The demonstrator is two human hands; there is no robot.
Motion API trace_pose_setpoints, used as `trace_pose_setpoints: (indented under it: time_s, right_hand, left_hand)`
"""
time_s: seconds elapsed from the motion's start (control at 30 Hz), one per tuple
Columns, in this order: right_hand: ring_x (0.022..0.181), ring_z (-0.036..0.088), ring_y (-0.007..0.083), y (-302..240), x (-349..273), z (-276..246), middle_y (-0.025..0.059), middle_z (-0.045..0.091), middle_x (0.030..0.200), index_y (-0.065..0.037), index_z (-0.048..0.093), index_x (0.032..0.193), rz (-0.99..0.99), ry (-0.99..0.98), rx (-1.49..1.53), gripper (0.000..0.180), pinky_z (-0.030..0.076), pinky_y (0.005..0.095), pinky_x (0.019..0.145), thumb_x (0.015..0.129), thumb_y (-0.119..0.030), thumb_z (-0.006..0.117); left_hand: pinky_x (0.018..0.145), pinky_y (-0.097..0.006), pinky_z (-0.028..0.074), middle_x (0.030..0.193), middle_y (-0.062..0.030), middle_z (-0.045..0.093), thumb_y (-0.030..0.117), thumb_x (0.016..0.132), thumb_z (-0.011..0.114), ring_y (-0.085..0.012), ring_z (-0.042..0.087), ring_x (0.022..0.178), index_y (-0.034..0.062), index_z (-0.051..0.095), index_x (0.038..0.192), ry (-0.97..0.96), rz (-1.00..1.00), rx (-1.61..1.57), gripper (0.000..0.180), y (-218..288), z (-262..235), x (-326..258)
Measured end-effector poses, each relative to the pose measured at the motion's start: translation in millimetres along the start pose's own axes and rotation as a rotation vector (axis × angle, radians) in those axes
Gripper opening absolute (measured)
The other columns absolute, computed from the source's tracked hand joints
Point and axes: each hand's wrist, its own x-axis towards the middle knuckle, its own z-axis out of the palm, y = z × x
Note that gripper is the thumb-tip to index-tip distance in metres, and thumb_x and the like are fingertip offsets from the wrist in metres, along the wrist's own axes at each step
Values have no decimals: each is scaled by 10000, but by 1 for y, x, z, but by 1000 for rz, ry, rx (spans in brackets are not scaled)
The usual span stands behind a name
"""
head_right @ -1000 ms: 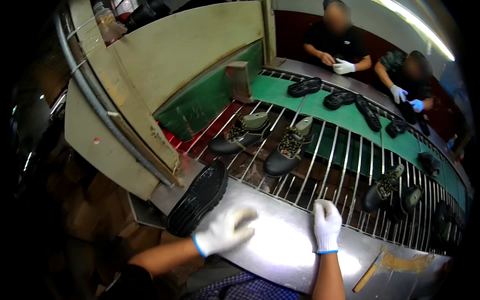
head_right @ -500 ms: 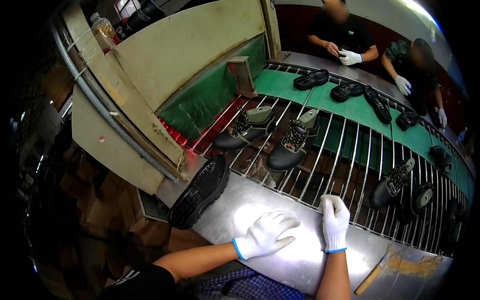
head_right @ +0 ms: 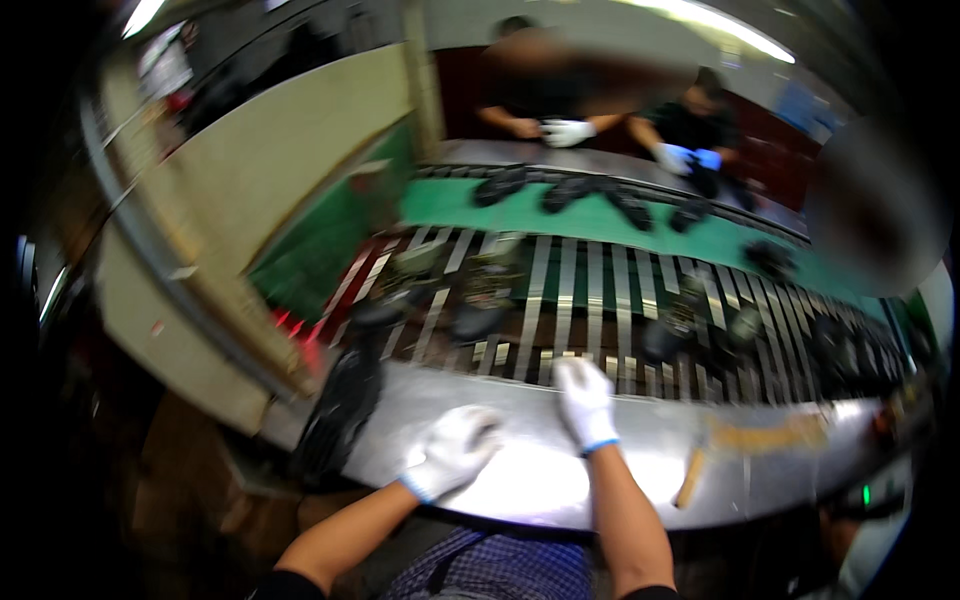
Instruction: The person picks up shoes from a conveyor belt, wipes the soles and edges with a small brush, and places them back onto the belt.
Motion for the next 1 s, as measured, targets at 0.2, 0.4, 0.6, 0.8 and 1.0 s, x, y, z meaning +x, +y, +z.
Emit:
trace_pose_setpoints:
  time_s: [0.2, 0.4, 0.6, 0.8, 1.0]
  right_hand:
    - [1104, 739, 379, -24, -29, -14, 203, 778, 1165, -57, 772, 1205, 44, 21, -49, 405, 579, 449, 987, 1061, -414, 646]
    - [1113, 754, 353, -35, -59, -21, 202, 780, 1171, -50, 757, 1221, 71, 35, -70, 342, 587, 418, 970, 1075, -340, 650]
    - [1113, 754, 362, -38, -81, -14, 194, 784, 1161, -50, 766, 1209, 73, 49, -91, 333, 588, 416, 965, 1071, -332, 655]
    - [1124, 731, 409, -31, -85, -14, 195, 772, 1190, -68, 759, 1218, 52, 57, -115, 369, 581, 464, 978, 1077, -381, 626]
    - [1132, 723, 413, -46, -84, -12, 183, 767, 1205, -70, 759, 1212, 76, 13, -124, 361, 577, 467, 984, 1072, -376, 630]
  left_hand:
    - [1058, -458, 562, 1211, -197, 764, 138, 881, 792, -377, 718, 1167, 3, 781, 1148, 76, -205, 4, 299, 6, -83, -40]
    - [1043, -473, 551, 1178, -195, 760, 123, 849, 801, -391, 701, 1149, -8, 771, 1120, 70, -135, 119, 303, 2, -80, -48]
    - [1029, -489, 534, 1159, -167, 756, 155, 830, 806, -391, 684, 1143, 20, 762, 1095, 81, -115, 124, 300, -8, -82, -53]
    - [1030, -494, 532, 1161, -161, 754, 162, 835, 802, -385, 682, 1144, 26, 764, 1090, 88, -84, 127, 292, -6, -79, -52]
    - [1023, -496, 533, 1155, -158, 753, 175, 826, 810, -382, 680, 1145, 36, 763, 1080, 106, -85, 141, 294, -13, -80, -55]
